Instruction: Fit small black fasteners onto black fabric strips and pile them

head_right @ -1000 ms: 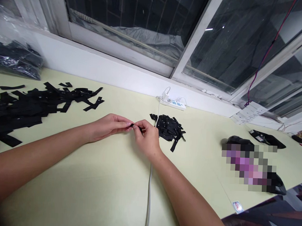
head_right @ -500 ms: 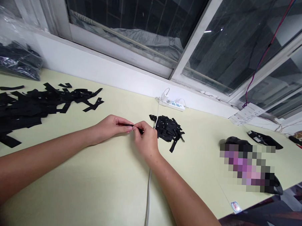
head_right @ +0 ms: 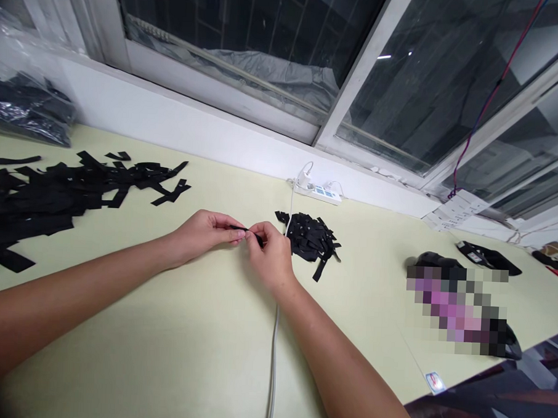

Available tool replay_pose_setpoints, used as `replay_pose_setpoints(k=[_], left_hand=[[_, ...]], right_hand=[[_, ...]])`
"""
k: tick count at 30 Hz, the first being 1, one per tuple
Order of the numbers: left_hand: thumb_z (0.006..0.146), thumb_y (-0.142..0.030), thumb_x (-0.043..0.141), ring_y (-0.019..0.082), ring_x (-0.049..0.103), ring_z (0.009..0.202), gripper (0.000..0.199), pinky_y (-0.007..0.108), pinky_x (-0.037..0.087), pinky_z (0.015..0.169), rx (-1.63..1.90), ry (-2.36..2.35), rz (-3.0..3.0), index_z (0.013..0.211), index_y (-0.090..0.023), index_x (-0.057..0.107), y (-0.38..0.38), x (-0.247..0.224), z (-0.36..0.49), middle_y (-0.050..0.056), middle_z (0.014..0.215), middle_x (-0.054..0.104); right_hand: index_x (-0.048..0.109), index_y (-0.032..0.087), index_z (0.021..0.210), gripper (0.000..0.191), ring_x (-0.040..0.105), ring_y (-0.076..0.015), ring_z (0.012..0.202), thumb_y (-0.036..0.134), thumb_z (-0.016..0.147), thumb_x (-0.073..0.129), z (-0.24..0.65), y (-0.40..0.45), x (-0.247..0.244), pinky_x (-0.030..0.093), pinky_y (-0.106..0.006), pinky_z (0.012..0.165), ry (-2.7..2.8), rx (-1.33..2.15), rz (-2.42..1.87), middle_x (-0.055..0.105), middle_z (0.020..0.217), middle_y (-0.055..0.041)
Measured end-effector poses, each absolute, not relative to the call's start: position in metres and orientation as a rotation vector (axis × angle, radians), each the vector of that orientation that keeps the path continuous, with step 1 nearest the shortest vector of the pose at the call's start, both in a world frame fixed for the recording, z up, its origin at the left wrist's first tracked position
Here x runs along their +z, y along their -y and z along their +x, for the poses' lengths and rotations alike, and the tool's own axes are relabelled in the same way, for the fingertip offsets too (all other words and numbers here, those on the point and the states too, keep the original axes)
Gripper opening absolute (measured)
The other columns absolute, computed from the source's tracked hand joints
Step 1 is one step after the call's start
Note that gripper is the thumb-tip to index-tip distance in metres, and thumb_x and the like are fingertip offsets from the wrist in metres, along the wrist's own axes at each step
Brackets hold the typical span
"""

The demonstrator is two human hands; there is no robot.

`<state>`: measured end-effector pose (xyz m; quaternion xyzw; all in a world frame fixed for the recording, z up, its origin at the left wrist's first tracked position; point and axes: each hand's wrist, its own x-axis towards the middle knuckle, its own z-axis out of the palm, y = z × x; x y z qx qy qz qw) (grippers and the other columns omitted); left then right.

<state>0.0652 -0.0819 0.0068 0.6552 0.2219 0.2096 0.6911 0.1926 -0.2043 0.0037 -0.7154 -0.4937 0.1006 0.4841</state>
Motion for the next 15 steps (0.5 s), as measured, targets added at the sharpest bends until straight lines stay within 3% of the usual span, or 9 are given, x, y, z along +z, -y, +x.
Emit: replay_pose_setpoints(k=[5,10,15], left_hand=[[0.069,-0.035,0.08,0.015,0.063,0.073,0.029,0.034,0.053,0.078,0.488,-0.475,1.464,0.088,-0.014,0.072,0.0841,0.0086,0.0653,0.006,0.08,0.071],[0.074,-0.025,0.07,0.013,0.058,0.066,0.013,0.028,0.047,0.068,0.472,-0.473,1.51,0.083,-0.016,0.068,0.0846,0.0091,0.0665,0.001,0.069,0.063],[0.076,-0.025,0.065,0.012,0.055,0.066,0.009,0.028,0.044,0.068,0.444,-0.437,1.527,0.079,-0.016,0.066,0.083,0.0082,0.0666,0.0,0.066,0.06]], right_hand=[[0.066,0.02,0.091,0.022,0.055,-0.0139,0.063,0.04,0.087,0.057,0.1926,0.2035,0.0032,0.041,-0.026,0.059,1.204,0.304,-1.751,0.067,0.077,-0.0017],[0.063,0.02,0.085,0.021,0.054,-0.0131,0.06,0.04,0.087,0.056,0.1908,0.2044,0.0045,0.039,-0.025,0.056,1.205,0.382,-1.749,0.064,0.072,-0.0006],[0.059,0.02,0.083,0.02,0.053,-0.013,0.061,0.039,0.087,0.055,0.1904,0.2045,0.0054,0.04,-0.025,0.057,1.221,0.452,-1.706,0.062,0.071,-0.0004]])
